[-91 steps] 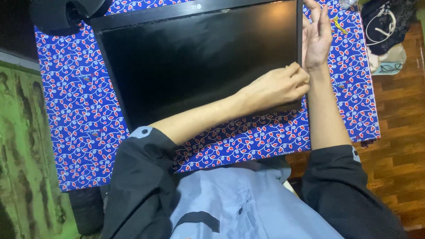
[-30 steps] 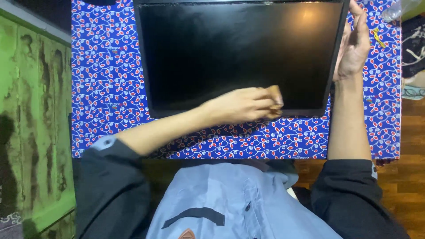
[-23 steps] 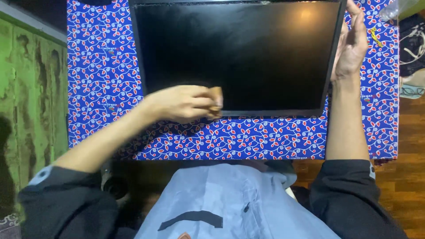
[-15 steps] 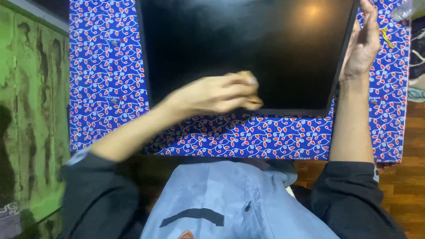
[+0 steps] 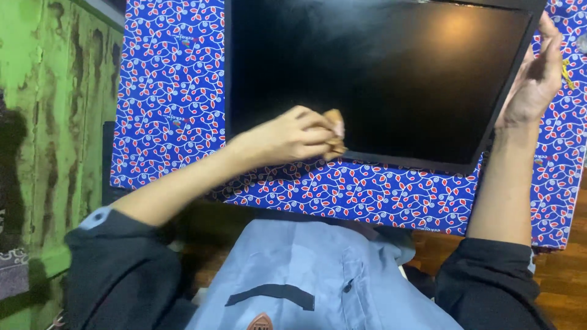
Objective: Cleaning a computer monitor screen with a cloth and tissue paper.
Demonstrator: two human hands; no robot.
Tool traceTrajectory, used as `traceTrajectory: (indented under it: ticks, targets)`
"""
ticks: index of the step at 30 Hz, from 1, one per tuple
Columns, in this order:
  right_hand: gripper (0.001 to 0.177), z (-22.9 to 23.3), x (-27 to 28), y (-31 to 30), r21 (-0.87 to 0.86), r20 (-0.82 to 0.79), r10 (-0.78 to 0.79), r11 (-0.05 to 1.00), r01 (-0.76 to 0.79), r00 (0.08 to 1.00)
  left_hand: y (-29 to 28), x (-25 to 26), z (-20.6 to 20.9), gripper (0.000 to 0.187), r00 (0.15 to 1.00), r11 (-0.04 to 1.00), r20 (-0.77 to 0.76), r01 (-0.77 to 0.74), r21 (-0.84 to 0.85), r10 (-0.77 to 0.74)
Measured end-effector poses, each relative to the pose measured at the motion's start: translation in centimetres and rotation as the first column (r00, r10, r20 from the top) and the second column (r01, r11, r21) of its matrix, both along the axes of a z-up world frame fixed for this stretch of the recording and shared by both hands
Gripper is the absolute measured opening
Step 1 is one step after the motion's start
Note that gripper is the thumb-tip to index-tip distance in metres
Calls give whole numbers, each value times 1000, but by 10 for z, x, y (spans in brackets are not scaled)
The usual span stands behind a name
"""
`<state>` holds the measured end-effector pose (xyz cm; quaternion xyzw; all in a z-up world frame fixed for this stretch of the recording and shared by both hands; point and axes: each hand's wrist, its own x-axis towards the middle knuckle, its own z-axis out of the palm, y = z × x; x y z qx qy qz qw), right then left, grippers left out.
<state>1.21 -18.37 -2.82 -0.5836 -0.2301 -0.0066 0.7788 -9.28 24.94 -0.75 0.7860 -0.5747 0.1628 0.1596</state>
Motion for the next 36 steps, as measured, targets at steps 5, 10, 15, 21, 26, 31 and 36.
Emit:
traceTrajectory:
  ticks: [5,10,15,21,26,31,36]
  targets:
    - [43,-25,9,-25,-6,-97,-90,996,90,991,40,14,39,25,993,994,18,-112,-9,112]
    - [55,14,-13,19,-651,366,-390,541,532,845,10,48,42,27,973,966,84,-198,-169,214]
    - [73,60,-47,92,-789,604,-72,81,609,793,-27,66,22,29,980,957,71,-166,-236,187]
    - [77,78,-76,181,-853,466,210,367,372,860,-6,57,33,57,964,950,-245,-164,-265,98]
    - [81,67,-73,203,-748,614,238,479,459,753,8,59,11,68,906,849,-420,-176,-498,-59]
    - [63,50,-64,186,-816,542,222,370,444,811,9,61,31,55,898,875,-408,-323,-360,164]
    - [49,41,-63,182,-794,486,101,467,390,868,4,69,17,51,929,911,-336,-267,-313,157]
